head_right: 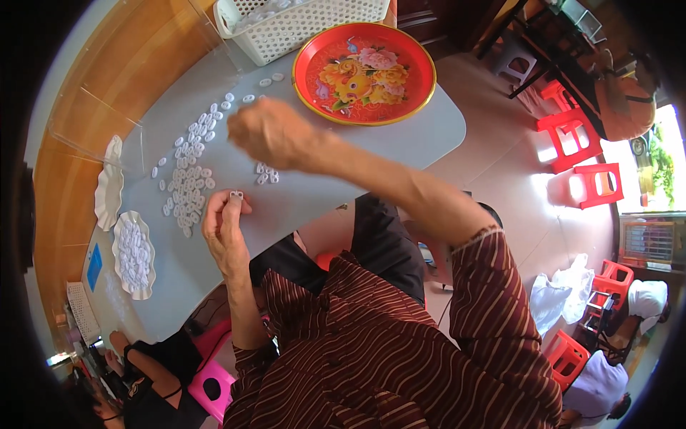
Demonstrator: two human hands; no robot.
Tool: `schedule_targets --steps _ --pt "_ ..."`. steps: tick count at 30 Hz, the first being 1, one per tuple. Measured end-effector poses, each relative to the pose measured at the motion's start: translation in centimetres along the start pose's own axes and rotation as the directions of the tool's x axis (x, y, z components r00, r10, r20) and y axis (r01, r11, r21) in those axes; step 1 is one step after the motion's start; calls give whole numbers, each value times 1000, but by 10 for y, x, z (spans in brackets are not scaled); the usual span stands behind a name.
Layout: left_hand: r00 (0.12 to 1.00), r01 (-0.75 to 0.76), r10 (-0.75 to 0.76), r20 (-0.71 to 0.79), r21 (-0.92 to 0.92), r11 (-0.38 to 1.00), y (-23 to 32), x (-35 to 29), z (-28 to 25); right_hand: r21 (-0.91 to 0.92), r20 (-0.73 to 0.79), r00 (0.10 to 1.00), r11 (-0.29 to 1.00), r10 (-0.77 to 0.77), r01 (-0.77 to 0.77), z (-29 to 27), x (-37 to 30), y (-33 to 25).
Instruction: Assembling small white plastic components by hand at a workbench.
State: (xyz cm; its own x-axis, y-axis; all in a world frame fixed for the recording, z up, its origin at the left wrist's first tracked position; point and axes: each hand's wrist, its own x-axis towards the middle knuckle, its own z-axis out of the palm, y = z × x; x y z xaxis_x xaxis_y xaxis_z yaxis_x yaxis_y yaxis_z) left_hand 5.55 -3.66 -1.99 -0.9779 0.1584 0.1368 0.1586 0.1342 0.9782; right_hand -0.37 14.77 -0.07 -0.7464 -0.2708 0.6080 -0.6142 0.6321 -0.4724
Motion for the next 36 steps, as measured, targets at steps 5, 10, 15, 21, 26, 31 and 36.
schedule_targets --steps 5,10,15,21,26,31,36 --pt "999 -28 28 -28 -8 1000 3 -2 7 -319 169 964 937 206 -144 2 42 74" --pt "1000 -15 15 -9 39 999 6 -1 10 -383 266 944 920 195 -82 13 48 80" --pt "998 -46 44 36 57 997 0 -2 13 -333 381 914 943 143 -8 28 18 49" --pt "997 -78 80 -7 147 986 -5 -3 5 -208 371 903 967 215 -145 -5 -3 21" --pt "994 -110 107 28 144 984 0 -2 11 -329 81 960 916 269 -229 -92 -18 71" --pt "992 -125 123 25 185 975 -1 -1 8 -399 108 932 874 346 -278 -143 -42 88" --pt "989 -147 144 31 213 966 -4 -1 5 -446 284 843 841 456 -305 -147 -54 85"
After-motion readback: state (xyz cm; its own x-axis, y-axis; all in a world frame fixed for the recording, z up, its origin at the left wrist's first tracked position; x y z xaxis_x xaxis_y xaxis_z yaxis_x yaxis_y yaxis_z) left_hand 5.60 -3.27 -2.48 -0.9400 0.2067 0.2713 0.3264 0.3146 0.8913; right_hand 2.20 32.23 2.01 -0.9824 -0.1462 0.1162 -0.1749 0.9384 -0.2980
